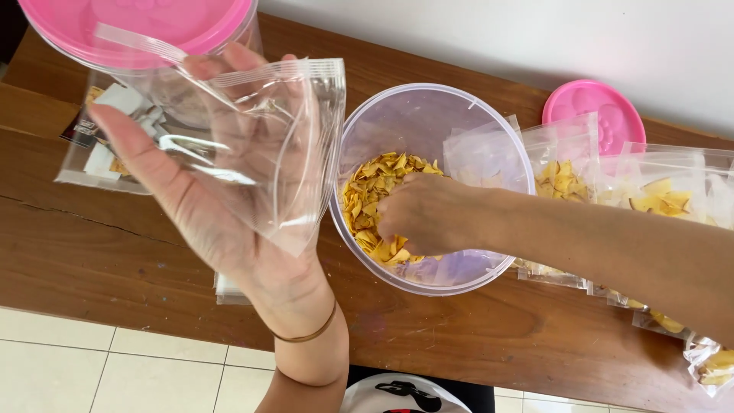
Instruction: Packaging small snack chips into individual plastic zip-lock bags from a larger container
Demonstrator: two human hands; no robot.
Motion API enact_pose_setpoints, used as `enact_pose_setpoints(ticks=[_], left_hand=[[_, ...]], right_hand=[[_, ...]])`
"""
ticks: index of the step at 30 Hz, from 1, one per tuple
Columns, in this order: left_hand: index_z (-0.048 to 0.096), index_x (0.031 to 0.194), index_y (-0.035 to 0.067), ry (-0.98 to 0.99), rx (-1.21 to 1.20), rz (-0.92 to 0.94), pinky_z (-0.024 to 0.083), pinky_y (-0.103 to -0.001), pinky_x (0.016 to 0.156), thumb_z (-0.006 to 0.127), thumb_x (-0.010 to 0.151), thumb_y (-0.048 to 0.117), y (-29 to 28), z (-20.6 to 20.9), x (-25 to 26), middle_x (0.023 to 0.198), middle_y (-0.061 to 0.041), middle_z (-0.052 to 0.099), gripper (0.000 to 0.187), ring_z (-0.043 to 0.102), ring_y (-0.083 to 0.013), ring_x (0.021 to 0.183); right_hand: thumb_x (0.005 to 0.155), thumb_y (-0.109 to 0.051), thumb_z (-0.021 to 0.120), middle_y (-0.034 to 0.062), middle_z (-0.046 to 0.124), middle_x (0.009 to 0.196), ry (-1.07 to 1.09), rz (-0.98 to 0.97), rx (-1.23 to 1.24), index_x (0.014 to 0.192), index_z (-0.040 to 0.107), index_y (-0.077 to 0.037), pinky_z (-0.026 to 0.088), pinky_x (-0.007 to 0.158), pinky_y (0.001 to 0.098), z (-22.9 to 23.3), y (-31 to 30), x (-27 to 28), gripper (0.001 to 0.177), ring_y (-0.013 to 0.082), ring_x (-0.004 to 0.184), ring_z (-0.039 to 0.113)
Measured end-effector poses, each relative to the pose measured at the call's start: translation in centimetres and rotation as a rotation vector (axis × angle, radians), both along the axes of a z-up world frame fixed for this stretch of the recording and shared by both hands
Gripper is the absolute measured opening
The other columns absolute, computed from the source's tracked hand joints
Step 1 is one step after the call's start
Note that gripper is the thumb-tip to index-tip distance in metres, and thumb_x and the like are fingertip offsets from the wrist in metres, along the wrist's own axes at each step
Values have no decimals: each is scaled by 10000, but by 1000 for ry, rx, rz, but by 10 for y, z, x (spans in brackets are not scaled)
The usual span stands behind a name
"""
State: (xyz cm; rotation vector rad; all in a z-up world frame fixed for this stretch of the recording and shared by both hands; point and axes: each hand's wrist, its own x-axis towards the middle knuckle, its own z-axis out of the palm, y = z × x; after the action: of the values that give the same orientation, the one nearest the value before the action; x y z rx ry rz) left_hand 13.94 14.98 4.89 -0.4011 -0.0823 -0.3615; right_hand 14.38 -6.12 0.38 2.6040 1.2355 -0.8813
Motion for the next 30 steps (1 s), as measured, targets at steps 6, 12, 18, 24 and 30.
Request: enact_pose_setpoints(ticks=[6, 12, 18, 24, 30], left_hand=[[727, 1172, 140, 64, 45, 144, 554, -473, 1146, 793, 899, 457, -31, 17, 1, 1114, -68, 767, 423, 737, -244, 1108], [742, 965, 114, 173, 159, 145, 548, -503, 1040, 785, 854, 450, -45, 24, 0, 953, -42, 735, 356, 704, -252, 994], [649, 1024, 138, 286, 232, 108, 563, -522, 969, 785, 820, 441, -60, 35, -11, 941, -33, 664, 390, 672, -266, 930], [617, 984, 135, 361, 433, 38, 584, -456, 902, 743, 770, 549, -78, 52, -28, 839, 7, 613, 483, 619, -186, 715], [615, 944, 136, 278, 547, 83, 581, -410, 784, 692, 801, 594, -95, 45, -40, 832, -7, 608, 487, 621, -186, 681]], right_hand=[[712, -32, 608, 9, 590, 606, -69, 8, 100, 527, 560, -129, 490, 590, 376, 6, -3, -13, 215, 239, 546, 559], [923, -234, 693, -35, 702, 844, -396, -357, 479, 873, 753, -151, 510, 776, 378, 95, -32, -35, 114, 191, 766, 681], [995, -173, 827, 64, 660, 813, -1338, -88, 662, 850, 732, -109, 441, 744, 424, 109, -63, -101, 185, 275, 725, 580], [990, -55, 814, 19, 712, 876, -1543, 197, 385, 942, 748, -169, 334, 753, 361, 129, -47, -119, 141, 213, 704, 580], [933, -67, 786, -24, 730, 893, -1593, 309, 337, 912, 734, -196, 292, 744, 340, 127, -53, -136, 141, 173, 703, 596]])
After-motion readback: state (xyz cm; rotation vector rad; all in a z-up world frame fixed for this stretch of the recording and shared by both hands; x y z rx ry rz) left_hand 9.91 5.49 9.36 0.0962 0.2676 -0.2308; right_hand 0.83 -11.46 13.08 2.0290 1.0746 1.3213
